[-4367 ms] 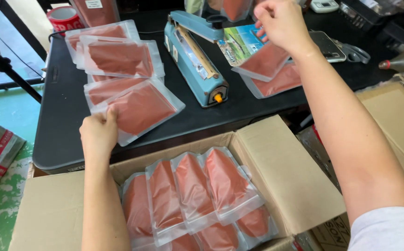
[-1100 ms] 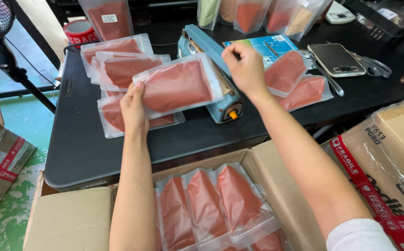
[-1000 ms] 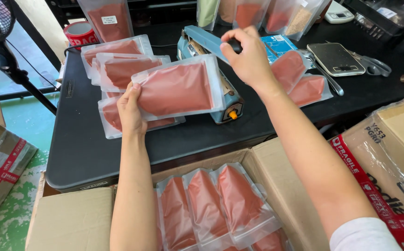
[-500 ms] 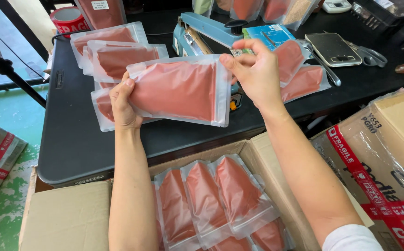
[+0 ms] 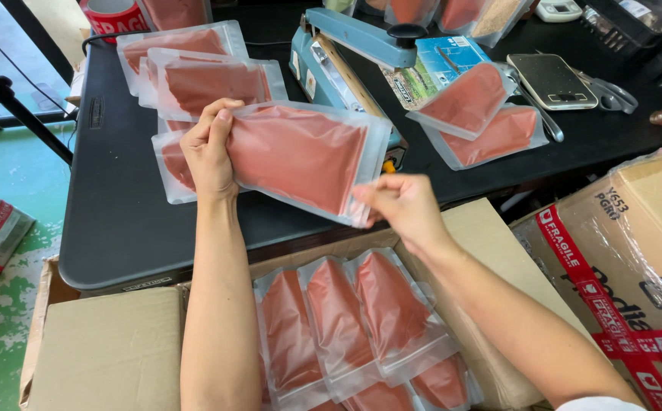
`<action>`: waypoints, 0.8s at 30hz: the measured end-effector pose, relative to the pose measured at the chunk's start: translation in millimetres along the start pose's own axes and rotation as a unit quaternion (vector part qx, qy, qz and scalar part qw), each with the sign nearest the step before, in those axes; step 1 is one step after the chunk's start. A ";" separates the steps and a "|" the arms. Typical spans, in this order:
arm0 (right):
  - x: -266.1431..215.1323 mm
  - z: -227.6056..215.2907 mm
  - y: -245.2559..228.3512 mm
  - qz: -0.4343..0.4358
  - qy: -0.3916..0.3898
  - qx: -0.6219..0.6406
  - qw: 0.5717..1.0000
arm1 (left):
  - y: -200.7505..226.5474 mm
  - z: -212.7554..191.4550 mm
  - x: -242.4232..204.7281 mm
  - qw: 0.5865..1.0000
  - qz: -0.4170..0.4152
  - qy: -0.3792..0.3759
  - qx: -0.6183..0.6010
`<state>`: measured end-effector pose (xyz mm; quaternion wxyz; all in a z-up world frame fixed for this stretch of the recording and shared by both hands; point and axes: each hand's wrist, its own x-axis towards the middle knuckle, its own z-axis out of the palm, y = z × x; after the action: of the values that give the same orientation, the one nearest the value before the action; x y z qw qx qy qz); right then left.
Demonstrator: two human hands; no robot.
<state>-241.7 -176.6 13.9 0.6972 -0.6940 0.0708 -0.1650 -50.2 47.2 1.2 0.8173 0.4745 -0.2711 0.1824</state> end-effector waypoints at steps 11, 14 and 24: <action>-62.1 -4.3 24.0 0.158 -0.207 -0.101 0.960 | -0.1 3.5 -3.4 1.000 -0.014 -0.019 -0.010; -49.3 -17.3 43.1 0.143 -0.157 -0.083 0.974 | 4.9 5.4 -4.6 1.000 -0.017 -0.016 -0.012; -36.8 -8.7 27.9 0.021 -0.098 0.097 0.990 | -4.8 1.4 -0.8 0.998 -0.017 -0.047 -0.028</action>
<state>-275.3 -173.2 -18.8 0.7679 -0.6346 0.0001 -0.0875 -48.5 43.6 -1.9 0.8194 0.4641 -0.3066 0.1386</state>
